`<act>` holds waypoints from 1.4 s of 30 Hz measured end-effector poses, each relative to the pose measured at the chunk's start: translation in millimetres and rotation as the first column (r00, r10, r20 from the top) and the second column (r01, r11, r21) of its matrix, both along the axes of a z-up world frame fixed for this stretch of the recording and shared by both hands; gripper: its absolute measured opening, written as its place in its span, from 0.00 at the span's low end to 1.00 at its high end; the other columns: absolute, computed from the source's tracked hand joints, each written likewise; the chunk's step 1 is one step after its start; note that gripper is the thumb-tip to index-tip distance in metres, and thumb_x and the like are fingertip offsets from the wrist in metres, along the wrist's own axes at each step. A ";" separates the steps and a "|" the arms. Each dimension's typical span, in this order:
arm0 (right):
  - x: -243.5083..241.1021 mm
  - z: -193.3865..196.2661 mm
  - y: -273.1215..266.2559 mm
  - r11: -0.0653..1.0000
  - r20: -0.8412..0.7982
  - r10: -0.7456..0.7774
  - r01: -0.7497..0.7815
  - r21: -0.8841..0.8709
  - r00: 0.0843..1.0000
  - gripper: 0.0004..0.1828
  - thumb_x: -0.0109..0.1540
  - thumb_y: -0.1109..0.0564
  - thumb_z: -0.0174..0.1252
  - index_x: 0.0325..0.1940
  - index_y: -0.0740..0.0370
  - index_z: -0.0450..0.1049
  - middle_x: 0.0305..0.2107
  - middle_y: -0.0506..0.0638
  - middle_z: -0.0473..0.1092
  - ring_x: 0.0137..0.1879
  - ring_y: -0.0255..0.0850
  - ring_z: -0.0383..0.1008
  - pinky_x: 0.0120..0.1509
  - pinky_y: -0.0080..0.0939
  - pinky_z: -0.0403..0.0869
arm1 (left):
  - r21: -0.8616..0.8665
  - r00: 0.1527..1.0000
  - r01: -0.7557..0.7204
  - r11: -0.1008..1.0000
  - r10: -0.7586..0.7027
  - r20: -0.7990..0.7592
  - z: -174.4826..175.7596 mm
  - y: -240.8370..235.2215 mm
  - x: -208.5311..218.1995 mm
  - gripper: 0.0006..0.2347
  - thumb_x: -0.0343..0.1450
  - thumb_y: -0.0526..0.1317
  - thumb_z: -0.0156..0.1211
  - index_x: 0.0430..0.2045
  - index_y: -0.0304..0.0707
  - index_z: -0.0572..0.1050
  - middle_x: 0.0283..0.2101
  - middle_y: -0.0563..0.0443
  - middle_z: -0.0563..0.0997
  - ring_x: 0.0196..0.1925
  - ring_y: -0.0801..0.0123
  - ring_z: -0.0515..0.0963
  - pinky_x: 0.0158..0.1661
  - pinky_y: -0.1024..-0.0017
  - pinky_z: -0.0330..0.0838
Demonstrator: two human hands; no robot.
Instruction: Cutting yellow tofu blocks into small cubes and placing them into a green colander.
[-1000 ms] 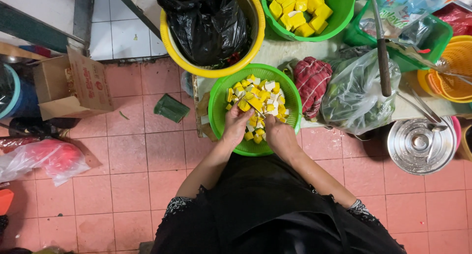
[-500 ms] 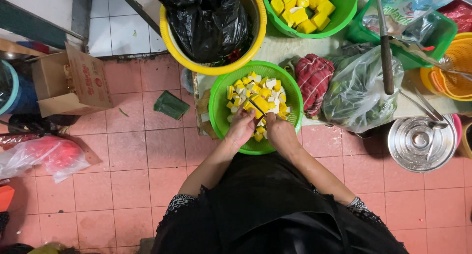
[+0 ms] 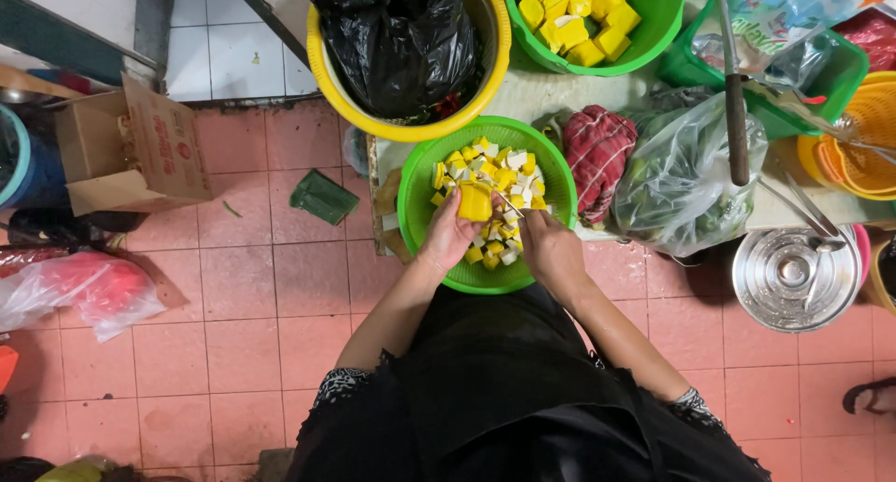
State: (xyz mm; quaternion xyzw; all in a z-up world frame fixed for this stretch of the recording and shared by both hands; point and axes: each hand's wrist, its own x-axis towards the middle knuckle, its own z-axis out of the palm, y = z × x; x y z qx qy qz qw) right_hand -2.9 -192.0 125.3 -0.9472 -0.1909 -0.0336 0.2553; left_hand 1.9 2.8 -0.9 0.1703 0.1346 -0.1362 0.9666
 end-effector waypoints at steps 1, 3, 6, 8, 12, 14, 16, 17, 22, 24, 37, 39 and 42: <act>0.0 0.4 0.7 1.000 0.000 -0.001 0.001 0.001 1.000 0.08 0.66 0.57 0.57 0.41 0.66 0.71 0.29 0.61 0.74 0.33 0.60 0.76 0.34 0.57 0.75 | 0.001 1.000 0.001 1.000 -0.001 0.000 2.2 1.0 -0.5 0.22 0.80 0.48 0.52 0.64 0.28 0.65 0.59 0.31 0.76 0.60 0.52 0.78 0.60 0.58 0.74; 0.0 1.1 1.4 0.994 0.104 0.068 -0.058 -0.095 0.992 0.07 0.63 0.59 0.58 0.43 0.64 0.72 0.33 0.57 0.74 0.39 0.56 0.77 0.36 0.52 0.76 | 0.160 0.999 -0.036 0.986 0.030 0.041 6.4 2.2 -1.6 0.20 0.78 0.44 0.54 0.62 0.32 0.64 0.57 0.40 0.78 0.58 0.59 0.79 0.58 0.61 0.75; -0.5 -4.5 1.9 0.984 0.109 0.100 -0.082 -0.157 0.989 0.11 0.59 0.62 0.57 0.47 0.63 0.74 0.33 0.55 0.74 0.40 0.53 0.78 0.37 0.50 0.77 | 0.424 1.000 0.011 0.906 -0.011 -0.002 1.6 -0.2 -2.7 0.23 0.72 0.32 0.61 0.63 0.35 0.64 0.55 0.50 0.77 0.55 0.70 0.77 0.52 0.68 0.72; -2.1 -10.0 1.0 0.981 0.112 0.115 -0.096 -0.167 0.987 0.13 0.59 0.63 0.57 0.48 0.63 0.73 0.33 0.55 0.74 0.39 0.52 0.78 0.37 0.49 0.77 | 0.428 0.998 -0.032 0.903 0.006 0.062 -4.4 -1.0 -5.2 0.21 0.73 0.31 0.62 0.62 0.31 0.66 0.55 0.50 0.78 0.56 0.71 0.77 0.55 0.70 0.72; -0.5 -11.3 1.7 0.972 0.098 0.144 -0.122 -0.200 0.985 0.15 0.57 0.64 0.56 0.49 0.65 0.72 0.32 0.56 0.74 0.37 0.51 0.79 0.37 0.49 0.77 | 0.550 0.992 -0.094 0.830 0.035 0.118 -1.3 -1.0 -4.7 0.18 0.72 0.28 0.64 0.57 0.28 0.72 0.53 0.51 0.80 0.53 0.73 0.79 0.56 0.73 0.73; 0.2 -14.4 3.0 0.971 0.078 0.141 -0.122 -0.204 0.987 0.15 0.57 0.64 0.55 0.48 0.65 0.72 0.31 0.56 0.74 0.36 0.51 0.79 0.36 0.49 0.77 | 0.586 0.992 -0.098 0.805 0.031 0.123 8.1 -0.7 -4.7 0.18 0.71 0.28 0.64 0.56 0.29 0.73 0.52 0.52 0.81 0.52 0.74 0.79 0.55 0.74 0.74; 0.7 -17.9 3.8 0.970 0.058 0.138 -0.123 -0.210 0.989 0.14 0.57 0.65 0.54 0.48 0.66 0.71 0.31 0.57 0.74 0.34 0.51 0.79 0.34 0.49 0.77 | 0.619 0.991 -0.102 0.779 0.027 0.128 11.9 -1.7 -5.8 0.17 0.71 0.28 0.64 0.55 0.30 0.74 0.51 0.53 0.81 0.51 0.76 0.79 0.54 0.75 0.74; 1.1 -19.7 4.5 0.968 0.043 0.140 -0.127 -0.217 0.989 0.13 0.57 0.65 0.54 0.46 0.65 0.71 0.30 0.57 0.74 0.34 0.52 0.79 0.33 0.49 0.76 | 0.633 0.990 -0.098 0.768 0.013 0.138 11.3 -2.1 -6.7 0.16 0.71 0.28 0.65 0.54 0.29 0.74 0.51 0.53 0.81 0.51 0.75 0.79 0.54 0.75 0.74; 5.7 -33.2 6.4 0.962 0.002 0.151 -0.147 -0.232 0.988 0.09 0.58 0.65 0.53 0.43 0.65 0.70 0.29 0.58 0.74 0.32 0.52 0.79 0.32 0.50 0.76 | 0.633 0.992 -0.081 0.770 -0.002 0.129 4.4 -2.8 -9.9 0.15 0.71 0.28 0.65 0.52 0.28 0.75 0.49 0.54 0.81 0.50 0.76 0.79 0.53 0.76 0.74; 7.7 -44.7 5.7 0.966 0.026 0.162 -0.153 -0.206 0.986 0.08 0.59 0.64 0.53 0.43 0.65 0.70 0.29 0.58 0.74 0.32 0.52 0.78 0.33 0.50 0.76 | 0.506 0.994 -0.025 0.862 -0.034 0.107 -2.4 -3.7 -11.6 0.13 0.72 0.29 0.65 0.51 0.28 0.75 0.48 0.53 0.82 0.48 0.75 0.79 0.51 0.77 0.75; 6.8 -23.5 2.8 0.989 -0.040 0.107 -0.110 -0.097 0.993 0.06 0.62 0.62 0.55 0.42 0.65 0.71 0.34 0.59 0.75 0.29 0.57 0.77 0.31 0.54 0.75 | 0.423 1.000 0.004 0.906 -0.011 0.014 -0.2 12.1 -2.9 0.21 0.72 0.31 0.62 0.60 0.36 0.67 0.61 0.50 0.77 0.57 0.73 0.78 0.53 0.75 0.75; 4.8 -26.5 2.4 0.984 -0.051 0.137 -0.142 -0.111 0.989 0.07 0.61 0.62 0.54 0.43 0.64 0.71 0.34 0.59 0.76 0.29 0.57 0.77 0.32 0.55 0.75 | 0.447 0.997 -0.034 0.894 -0.003 0.082 -7.3 11.3 -3.4 0.19 0.74 0.29 0.62 0.61 0.33 0.70 0.61 0.46 0.77 0.56 0.71 0.77 0.53 0.74 0.73; 4.6 -21.3 4.6 0.979 -0.073 0.163 -0.171 -0.111 0.984 0.07 0.62 0.61 0.54 0.43 0.64 0.71 0.33 0.59 0.76 0.30 0.56 0.78 0.32 0.55 0.75 | 0.497 0.999 -0.028 0.867 0.002 0.054 -11.6 7.3 -4.2 0.17 0.75 0.29 0.61 0.60 0.30 0.71 0.59 0.46 0.78 0.57 0.70 0.77 0.56 0.73 0.72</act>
